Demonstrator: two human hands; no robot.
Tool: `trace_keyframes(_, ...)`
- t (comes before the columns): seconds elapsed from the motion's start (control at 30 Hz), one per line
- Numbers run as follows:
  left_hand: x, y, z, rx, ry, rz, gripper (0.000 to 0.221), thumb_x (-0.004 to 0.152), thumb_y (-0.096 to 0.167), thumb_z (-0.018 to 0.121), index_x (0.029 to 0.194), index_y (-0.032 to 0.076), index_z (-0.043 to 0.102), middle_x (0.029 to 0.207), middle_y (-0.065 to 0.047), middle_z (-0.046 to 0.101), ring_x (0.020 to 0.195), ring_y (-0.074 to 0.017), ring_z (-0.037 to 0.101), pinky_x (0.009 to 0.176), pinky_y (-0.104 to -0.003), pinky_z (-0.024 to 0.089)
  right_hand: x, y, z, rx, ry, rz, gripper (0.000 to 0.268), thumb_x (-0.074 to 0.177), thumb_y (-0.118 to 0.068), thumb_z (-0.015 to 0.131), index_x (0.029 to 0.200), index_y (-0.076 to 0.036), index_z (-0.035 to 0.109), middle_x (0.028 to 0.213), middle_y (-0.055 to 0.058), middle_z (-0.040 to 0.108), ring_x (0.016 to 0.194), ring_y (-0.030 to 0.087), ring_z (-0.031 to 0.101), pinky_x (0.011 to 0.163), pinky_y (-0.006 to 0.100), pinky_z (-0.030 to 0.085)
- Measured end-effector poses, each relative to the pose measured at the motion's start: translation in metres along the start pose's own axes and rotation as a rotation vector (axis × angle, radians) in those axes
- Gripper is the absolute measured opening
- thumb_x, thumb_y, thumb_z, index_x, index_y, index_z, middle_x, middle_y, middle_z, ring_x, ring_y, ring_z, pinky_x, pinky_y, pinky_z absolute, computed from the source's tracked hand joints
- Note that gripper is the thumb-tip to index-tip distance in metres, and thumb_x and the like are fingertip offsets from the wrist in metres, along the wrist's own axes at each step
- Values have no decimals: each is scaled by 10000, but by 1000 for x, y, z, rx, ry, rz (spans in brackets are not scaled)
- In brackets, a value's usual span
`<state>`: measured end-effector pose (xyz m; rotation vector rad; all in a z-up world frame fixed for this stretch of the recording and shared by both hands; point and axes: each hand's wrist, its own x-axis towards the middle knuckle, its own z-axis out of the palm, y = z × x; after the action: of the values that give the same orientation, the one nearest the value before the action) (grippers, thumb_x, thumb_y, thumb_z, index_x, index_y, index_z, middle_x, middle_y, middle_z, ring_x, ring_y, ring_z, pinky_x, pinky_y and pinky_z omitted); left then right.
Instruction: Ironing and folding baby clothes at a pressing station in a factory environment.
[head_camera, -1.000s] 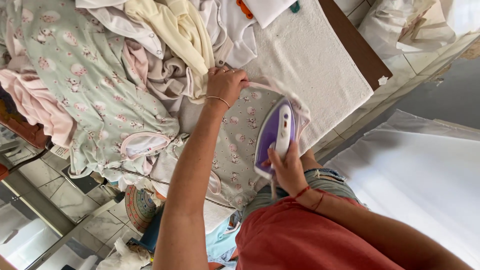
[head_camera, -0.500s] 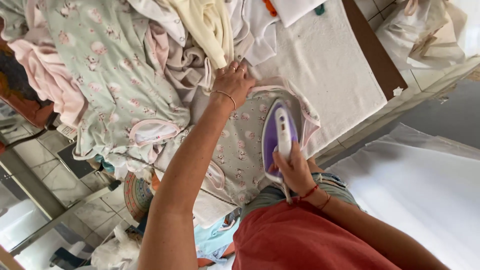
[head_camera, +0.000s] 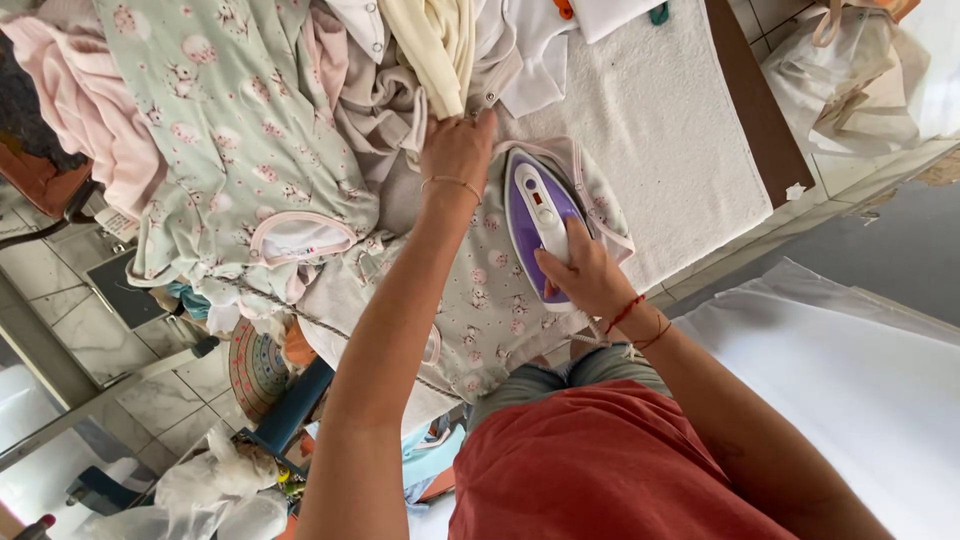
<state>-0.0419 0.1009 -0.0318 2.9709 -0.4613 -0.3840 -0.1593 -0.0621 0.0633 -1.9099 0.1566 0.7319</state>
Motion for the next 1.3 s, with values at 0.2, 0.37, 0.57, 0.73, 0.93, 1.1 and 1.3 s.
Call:
trace_keyframes(0.2, -83, 4, -8, -71, 322, -278, 197, 801, 329, 563, 885, 171, 480, 787, -19, 558, 799, -205, 583, 708, -369, 451, -31, -10, 6, 239, 331, 22, 324, 864, -109, 459, 1022, 138, 322, 478, 123, 523, 446, 271, 605, 475, 392, 517)
trace_keyframes(0.37, -110, -28, 43, -195, 245, -355, 314, 780, 515, 502, 838, 206, 502, 730, -21, 589, 749, -232, 585, 706, -418, 416, -31, -6, -6, -57, 137, -70, 278, 836, -177, 514, 965, 43, 405, 449, 69, 537, 449, 246, 610, 464, 373, 507)
trace_keyframes(0.57, -123, -43, 40, -204, 215, -351, 353, 749, 562, 503, 809, 214, 507, 694, 4, 585, 721, -200, 600, 719, -384, 420, -3, -2, -31, -581, -212, -222, 359, 773, -366, 570, 908, -44, 484, 438, 100, 570, 499, 287, 619, 554, 432, 501)
trace_keyframes(0.73, -121, -41, 39, -212, 247, -503, 356, 790, 565, 463, 704, 223, 513, 669, -8, 567, 685, -207, 601, 661, -364, 435, 9, -32, -37, -570, -120, -144, 410, 819, -360, 540, 1078, -53, 458, 690, 155, 598, 573, 336, 619, 610, 483, 514)
trace_keyframes(0.93, -116, -44, 25, -416, 39, -694, 350, 777, 513, 501, 613, 204, 521, 606, 10, 560, 652, -221, 605, 643, -379, 446, -5, -22, -44, -617, -26, 2, 421, 784, -382, 560, 1046, -69, 457, 407, 13, 557, 551, 213, 627, 666, 395, 482)
trace_keyframes(1.1, -113, -48, 10, -488, -161, -656, 298, 788, 486, 482, 777, 207, 586, 799, -41, 597, 846, -247, 598, 741, -430, 464, 6, -57, -41, -668, -183, 1, 278, 781, -336, 582, 821, -75, 498, 402, 52, 569, 548, 254, 634, 674, 389, 496)
trace_keyframes(1.3, -109, -63, 27, -453, -283, -596, 278, 797, 501, 442, 883, 258, 548, 929, 21, 594, 949, -189, 570, 832, -466, 385, 47, -59, -30, -742, -347, -25, 274, 758, -387, 557, 810, -136, 458, 416, -4, 555, 624, 251, 630, 710, 400, 475)
